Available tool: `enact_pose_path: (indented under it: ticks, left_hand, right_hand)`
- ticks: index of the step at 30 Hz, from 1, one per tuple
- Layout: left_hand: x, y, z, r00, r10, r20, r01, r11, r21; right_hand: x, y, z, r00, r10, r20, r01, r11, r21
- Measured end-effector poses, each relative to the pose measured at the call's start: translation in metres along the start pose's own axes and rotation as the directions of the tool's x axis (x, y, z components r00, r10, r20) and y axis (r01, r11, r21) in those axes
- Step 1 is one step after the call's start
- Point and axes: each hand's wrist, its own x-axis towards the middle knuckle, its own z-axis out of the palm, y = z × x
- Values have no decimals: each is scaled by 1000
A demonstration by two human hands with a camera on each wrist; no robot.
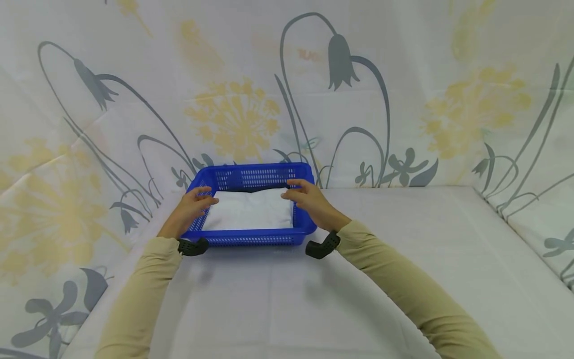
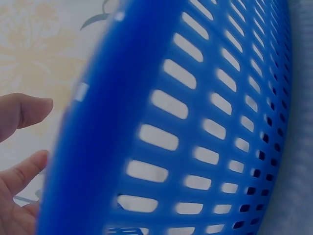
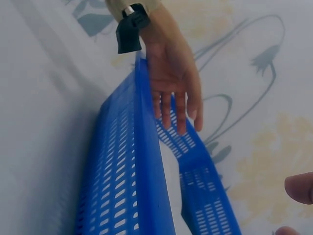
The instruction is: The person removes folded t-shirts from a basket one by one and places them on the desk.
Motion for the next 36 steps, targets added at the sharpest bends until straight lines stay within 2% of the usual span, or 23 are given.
enact_pose_path:
  ticks: [7, 14, 19, 25, 36]
  left_hand:
    - [1, -5, 1, 1000, 3, 24, -4, 998, 55]
    - [0, -9, 1, 999, -4, 41, 0, 996, 87]
    - [1, -13, 2, 999, -35, 41, 31, 995, 99]
    - [3, -17, 1, 995, -76, 62, 72, 996, 61]
    - [8, -12, -1, 982, -179, 65, 172, 981, 94]
  right_hand:
    - [4, 4, 9, 998, 54, 12, -53, 998, -44]
    - [10, 13, 15, 994, 103, -27, -105, 991, -87]
    - [13, 21, 19, 988, 131, -86, -143, 978, -155]
    - [16, 26, 24, 981, 148, -127, -175, 956, -235]
    - [28, 26, 25, 976, 189, -106, -212, 930, -301]
